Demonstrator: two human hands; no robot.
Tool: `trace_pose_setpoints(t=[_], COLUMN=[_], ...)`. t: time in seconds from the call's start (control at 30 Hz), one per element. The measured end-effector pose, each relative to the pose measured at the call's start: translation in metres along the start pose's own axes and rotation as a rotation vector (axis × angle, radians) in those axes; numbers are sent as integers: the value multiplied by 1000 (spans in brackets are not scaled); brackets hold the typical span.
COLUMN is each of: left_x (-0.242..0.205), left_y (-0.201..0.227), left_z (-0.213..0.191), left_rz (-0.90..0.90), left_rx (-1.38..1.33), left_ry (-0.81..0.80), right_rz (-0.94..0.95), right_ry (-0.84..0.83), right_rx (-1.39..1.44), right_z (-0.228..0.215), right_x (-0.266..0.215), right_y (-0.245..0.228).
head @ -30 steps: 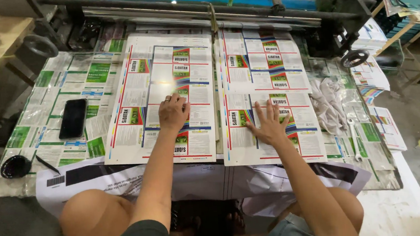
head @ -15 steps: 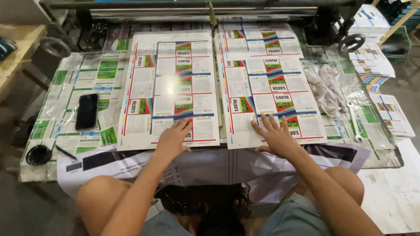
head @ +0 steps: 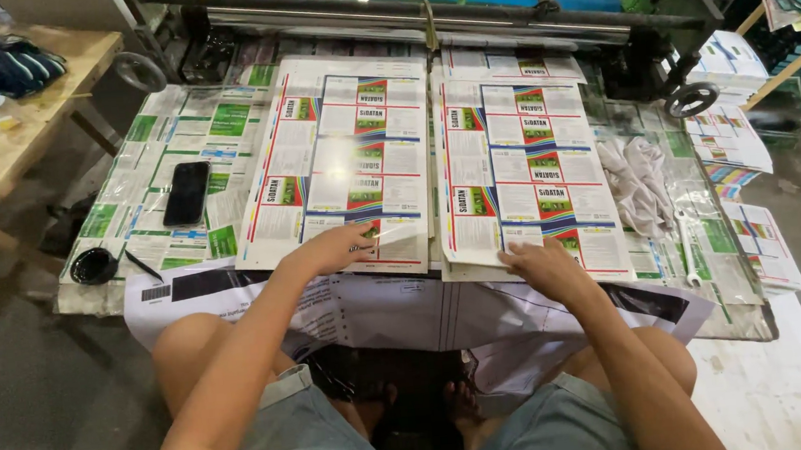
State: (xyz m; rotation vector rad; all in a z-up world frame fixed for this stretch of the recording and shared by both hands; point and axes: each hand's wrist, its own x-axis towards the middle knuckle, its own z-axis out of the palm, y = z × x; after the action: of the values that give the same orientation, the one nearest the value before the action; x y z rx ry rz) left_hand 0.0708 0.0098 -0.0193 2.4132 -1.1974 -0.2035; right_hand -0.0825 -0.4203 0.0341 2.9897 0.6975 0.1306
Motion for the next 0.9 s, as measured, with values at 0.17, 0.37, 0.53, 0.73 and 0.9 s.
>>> trace_pose_setpoints(t=[0.17, 0.37, 0.53, 0.73, 0.9], left_x=[-11, -14, -4, 8, 21], left_y=[84, 105, 87, 15, -17], left_z=[-49, -61, -57, -28, -10], left_rz=[-261, -210, -462, -508, -406], left_rx=[70, 128, -12, -453, -641], left_ry=[221, 702, 454, 38, -78], right_rz=[170, 260, 334, 480, 478], right_ry=[127, 517, 398, -8, -128], right_rx=[31, 183, 330, 769, 1035], right_z=[-47, -61, -33, 24, 32], right_x=[-4, -4, 5, 13, 17], right_y=[-14, -17, 1, 41, 53])
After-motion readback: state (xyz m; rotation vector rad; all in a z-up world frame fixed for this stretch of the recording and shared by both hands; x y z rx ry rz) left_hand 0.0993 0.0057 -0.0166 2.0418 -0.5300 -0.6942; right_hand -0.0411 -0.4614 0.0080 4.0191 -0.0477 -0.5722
